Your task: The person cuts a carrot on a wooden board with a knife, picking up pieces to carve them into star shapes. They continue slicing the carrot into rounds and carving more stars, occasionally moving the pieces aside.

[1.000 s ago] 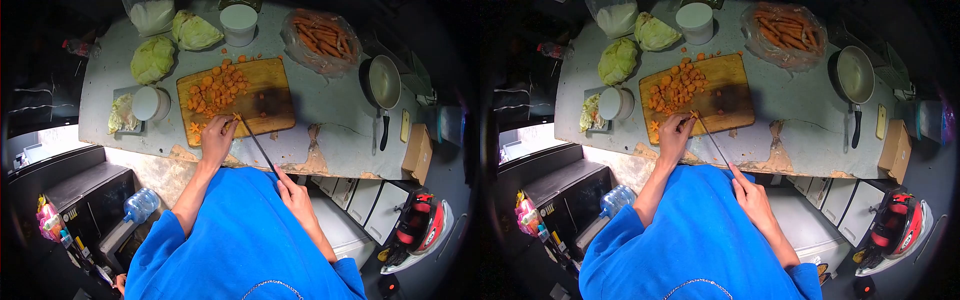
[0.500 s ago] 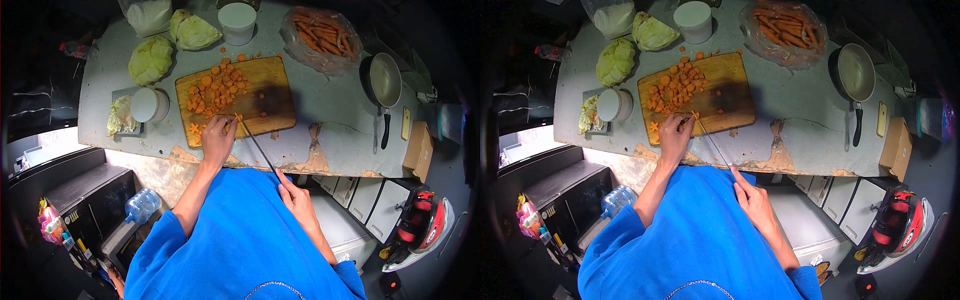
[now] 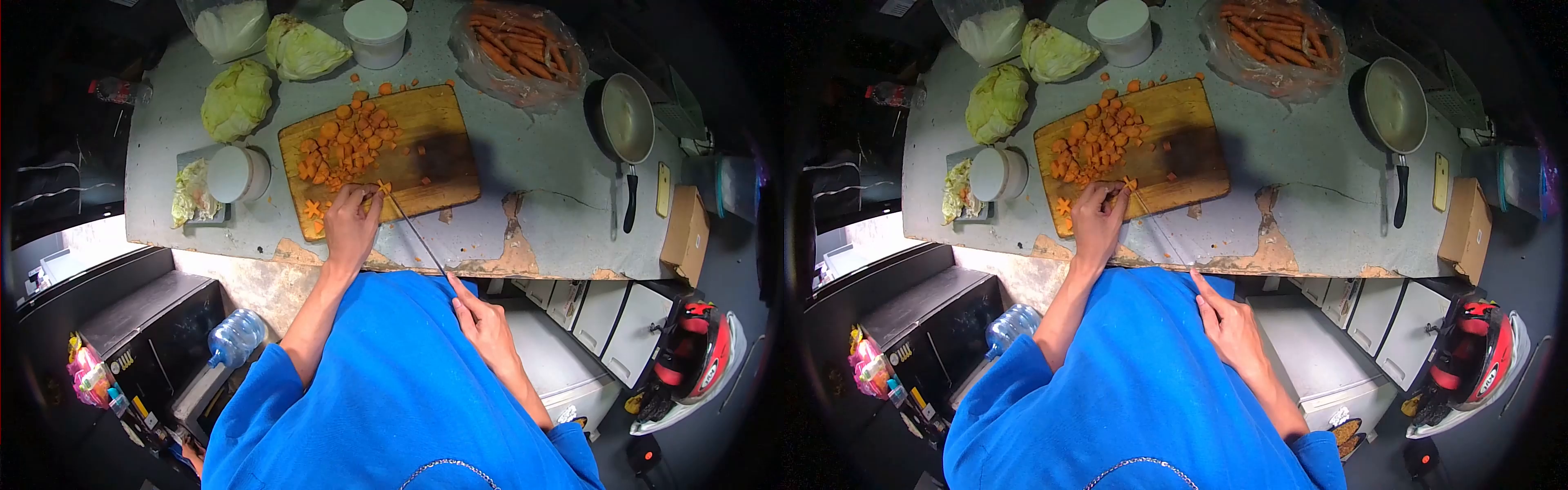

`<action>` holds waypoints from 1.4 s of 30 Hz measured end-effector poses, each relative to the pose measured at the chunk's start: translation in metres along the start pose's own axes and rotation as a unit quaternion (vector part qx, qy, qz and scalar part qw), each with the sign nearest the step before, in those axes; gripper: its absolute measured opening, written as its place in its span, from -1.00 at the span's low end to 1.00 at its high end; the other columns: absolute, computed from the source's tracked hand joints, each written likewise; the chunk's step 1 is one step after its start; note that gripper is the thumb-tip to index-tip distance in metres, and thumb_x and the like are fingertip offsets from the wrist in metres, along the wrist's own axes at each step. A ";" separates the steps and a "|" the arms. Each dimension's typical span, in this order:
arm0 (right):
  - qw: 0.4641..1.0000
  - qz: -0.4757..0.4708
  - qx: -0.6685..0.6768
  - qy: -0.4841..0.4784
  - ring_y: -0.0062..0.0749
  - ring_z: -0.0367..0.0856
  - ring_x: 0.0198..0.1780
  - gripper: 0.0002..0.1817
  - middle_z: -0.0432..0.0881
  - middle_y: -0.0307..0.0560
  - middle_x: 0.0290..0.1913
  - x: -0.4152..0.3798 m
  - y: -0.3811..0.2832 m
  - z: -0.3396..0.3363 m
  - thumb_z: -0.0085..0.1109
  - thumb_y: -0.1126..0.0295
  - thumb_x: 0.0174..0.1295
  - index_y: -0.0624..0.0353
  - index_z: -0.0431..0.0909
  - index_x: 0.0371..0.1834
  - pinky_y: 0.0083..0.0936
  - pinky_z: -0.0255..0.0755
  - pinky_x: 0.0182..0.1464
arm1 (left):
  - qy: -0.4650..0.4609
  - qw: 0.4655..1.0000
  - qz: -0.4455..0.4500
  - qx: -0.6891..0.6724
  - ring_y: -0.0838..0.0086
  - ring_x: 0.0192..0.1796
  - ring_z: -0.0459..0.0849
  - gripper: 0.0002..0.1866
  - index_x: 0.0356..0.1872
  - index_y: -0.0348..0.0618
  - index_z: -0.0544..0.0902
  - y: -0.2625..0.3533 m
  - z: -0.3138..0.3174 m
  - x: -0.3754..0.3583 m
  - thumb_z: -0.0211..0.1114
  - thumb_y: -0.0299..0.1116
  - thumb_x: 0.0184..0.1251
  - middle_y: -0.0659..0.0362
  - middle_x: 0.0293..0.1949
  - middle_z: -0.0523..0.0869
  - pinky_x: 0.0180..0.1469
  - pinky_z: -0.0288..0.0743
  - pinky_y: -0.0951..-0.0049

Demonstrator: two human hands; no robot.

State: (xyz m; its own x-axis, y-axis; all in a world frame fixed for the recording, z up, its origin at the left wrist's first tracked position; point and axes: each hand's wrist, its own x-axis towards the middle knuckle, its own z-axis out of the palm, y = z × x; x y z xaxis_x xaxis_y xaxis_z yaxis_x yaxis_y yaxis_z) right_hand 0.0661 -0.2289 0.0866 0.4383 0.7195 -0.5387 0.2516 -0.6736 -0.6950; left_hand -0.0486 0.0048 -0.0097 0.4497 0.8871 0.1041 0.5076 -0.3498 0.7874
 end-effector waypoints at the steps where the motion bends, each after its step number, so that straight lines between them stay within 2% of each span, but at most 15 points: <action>1: 1.000 -0.012 0.004 0.005 0.08 0.83 -0.25 -0.51 0.77 0.33 -0.16 0.000 0.002 0.001 0.15 0.28 0.56 -0.23 0.51 0.54 -0.21 0.62 -0.14 | -0.001 1.000 0.000 0.000 0.43 -0.51 0.58 -0.86 -0.14 -0.25 0.85 0.000 0.000 0.000 0.47 -0.41 0.38 0.08 -0.26 0.77 -0.41 0.45 0.36; 4: 0.999 0.033 -0.010 -0.023 0.11 0.83 -0.24 -0.51 0.76 0.33 -0.17 0.002 -0.007 -0.004 0.15 0.30 0.55 -0.22 0.52 0.53 -0.19 0.62 -0.15 | 0.004 1.000 0.004 -0.004 0.43 -0.51 0.58 -0.86 -0.14 -0.24 0.85 -0.001 0.001 0.000 0.46 -0.41 0.39 0.08 -0.27 0.76 -0.41 0.44 0.36; 14: 0.999 0.010 -0.050 -0.012 0.21 0.78 -0.26 -0.51 0.75 0.32 -0.26 0.006 -0.005 -0.003 0.12 0.28 0.55 -0.23 0.51 0.53 -0.08 0.62 -0.16 | -0.009 1.000 0.013 -0.005 0.40 -0.50 0.57 -0.85 -0.13 -0.24 0.85 -0.002 -0.002 0.002 0.45 -0.40 0.41 0.06 -0.28 0.75 -0.40 0.44 0.34; 17: 0.996 -0.006 -0.092 -0.006 0.21 0.79 -0.16 -0.51 0.76 0.33 -0.18 0.005 -0.006 -0.003 0.09 0.25 0.58 -0.25 0.49 0.55 -0.10 0.63 -0.09 | -0.012 1.000 0.017 -0.008 0.39 -0.50 0.57 -0.84 -0.12 -0.26 0.85 -0.003 -0.003 0.003 0.44 -0.40 0.41 0.05 -0.28 0.76 -0.39 0.45 0.34; 19: 0.999 0.042 0.013 -0.029 0.18 0.80 -0.07 -0.51 0.76 0.34 -0.08 0.008 -0.011 -0.012 0.07 0.23 0.59 -0.28 0.46 0.56 -0.14 0.63 0.01 | -0.008 1.000 0.022 -0.013 0.39 -0.50 0.57 -0.84 -0.11 -0.27 0.84 -0.002 -0.002 0.006 0.44 -0.41 0.42 0.05 -0.28 0.75 -0.39 0.45 0.34; 23: 0.995 0.068 0.014 -0.074 0.16 0.78 0.02 -0.51 0.75 0.31 0.04 0.009 -0.005 -0.027 0.08 0.20 0.60 -0.30 0.45 0.57 -0.22 0.62 0.09 | -0.002 1.000 0.014 -0.020 0.42 -0.48 0.59 -0.82 -0.09 -0.32 0.82 0.000 -0.003 0.006 0.43 -0.41 0.44 0.03 -0.25 0.78 -0.39 0.46 0.36; 25: 0.998 0.012 0.024 -0.058 0.04 0.86 -0.07 -0.50 0.77 0.22 0.09 0.003 0.004 -0.032 0.08 0.16 0.60 -0.30 0.44 0.58 -0.28 0.61 0.09 | 0.012 0.999 0.015 -0.031 0.45 -0.49 0.60 -0.82 -0.09 -0.34 0.81 0.001 -0.005 0.005 0.42 -0.42 0.46 0.03 -0.25 0.79 -0.41 0.46 0.37; 26: 0.995 0.015 0.088 -0.051 -0.26 0.83 -0.32 -0.50 0.86 0.10 -0.12 0.004 0.017 -0.031 0.12 0.14 0.60 -0.07 0.50 0.54 -0.38 0.60 -0.12 | 0.004 0.998 -0.022 -0.063 0.49 -0.46 0.64 -0.82 -0.08 -0.36 0.81 0.005 -0.008 0.004 0.43 -0.44 0.45 0.03 -0.24 0.81 -0.41 0.49 0.41; 27: 0.995 0.012 0.086 -0.053 -0.26 0.83 -0.32 -0.50 0.86 0.10 -0.12 0.008 0.023 -0.029 0.12 0.14 0.60 -0.07 0.50 0.54 -0.38 0.60 -0.12 | -0.004 0.994 -0.057 -0.096 0.53 -0.44 0.68 -0.83 -0.08 -0.37 0.80 0.008 -0.011 0.003 0.44 -0.46 0.45 0.03 -0.23 0.82 -0.42 0.51 0.44; 29: 0.980 0.020 0.196 -0.018 -0.58 0.60 -0.48 -0.54 0.72 -0.19 -0.41 0.017 0.016 -0.029 0.20 0.18 0.58 0.21 0.57 0.40 -0.53 0.46 -0.34 | 0.000 0.989 -0.039 -0.145 0.54 -0.40 0.72 -0.84 -0.08 -0.37 0.80 0.015 -0.013 -0.002 0.45 -0.49 0.43 0.02 -0.22 0.84 -0.39 0.56 0.46; 30: 0.954 -0.018 0.300 0.004 -0.73 0.42 -0.58 -0.58 0.52 -0.41 -0.50 0.027 0.004 -0.021 0.32 0.25 0.52 0.31 0.59 0.27 -0.66 0.25 -0.52 | 0.001 0.980 -0.022 -0.195 0.56 -0.35 0.76 -0.85 -0.09 -0.36 0.80 0.019 -0.013 -0.005 0.46 -0.52 0.41 0.02 -0.21 0.85 -0.37 0.62 0.48; 35: 0.899 -0.030 0.432 0.059 -0.81 0.31 -0.68 -0.62 0.55 -0.40 -0.52 0.080 -0.060 -0.001 0.41 0.34 0.46 0.30 0.59 0.21 -0.67 0.12 -0.68 | -0.004 0.978 0.106 -0.180 0.45 -0.18 0.85 -0.85 -0.11 -0.32 0.81 0.060 -0.029 -0.001 0.51 -0.57 0.33 0.00 -0.13 0.87 -0.18 0.72 0.48; 37: 0.895 -0.065 0.441 0.004 -0.81 0.30 -0.71 -0.67 0.52 -0.41 -0.60 0.090 -0.068 0.000 0.41 0.32 0.46 0.32 0.63 0.12 -0.66 0.14 -0.68 | -0.001 0.972 0.169 -0.162 0.41 -0.13 0.86 -0.84 -0.11 -0.31 0.81 0.065 -0.032 0.001 0.51 -0.57 0.31 0.00 -0.11 0.87 -0.15 0.73 0.47; 41: 0.904 -0.085 0.417 0.041 -0.80 0.32 -0.71 -0.71 0.50 -0.41 -0.65 0.088 -0.078 0.000 0.40 0.31 0.48 0.34 0.68 0.02 -0.65 0.14 -0.68 | -0.052 0.956 0.097 -0.272 0.39 -0.11 0.86 -0.80 -0.06 -0.32 0.80 0.069 -0.037 0.000 0.53 -0.57 0.32 0.02 -0.08 0.86 -0.08 0.75 0.43; 42: 0.905 -0.085 0.416 0.040 -0.80 0.32 -0.71 -0.71 0.50 -0.41 -0.65 0.087 -0.080 0.000 0.40 0.31 0.48 0.34 0.68 0.02 -0.65 0.14 -0.68 | -0.078 0.910 -0.002 -0.407 0.42 -0.09 0.84 -0.76 0.00 -0.33 0.78 0.074 -0.038 0.000 0.53 -0.56 0.34 0.02 -0.05 0.85 -0.05 0.75 0.44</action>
State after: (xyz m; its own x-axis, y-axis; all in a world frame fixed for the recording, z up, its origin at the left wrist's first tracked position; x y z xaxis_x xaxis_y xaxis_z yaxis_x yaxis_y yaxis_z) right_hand 0.0846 -0.1125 0.0951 0.5242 0.7635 -0.3772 -0.3997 -0.1705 -0.9006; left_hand -0.0389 -0.0101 0.0719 0.5799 0.8123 0.0626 -0.1737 0.0482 0.9836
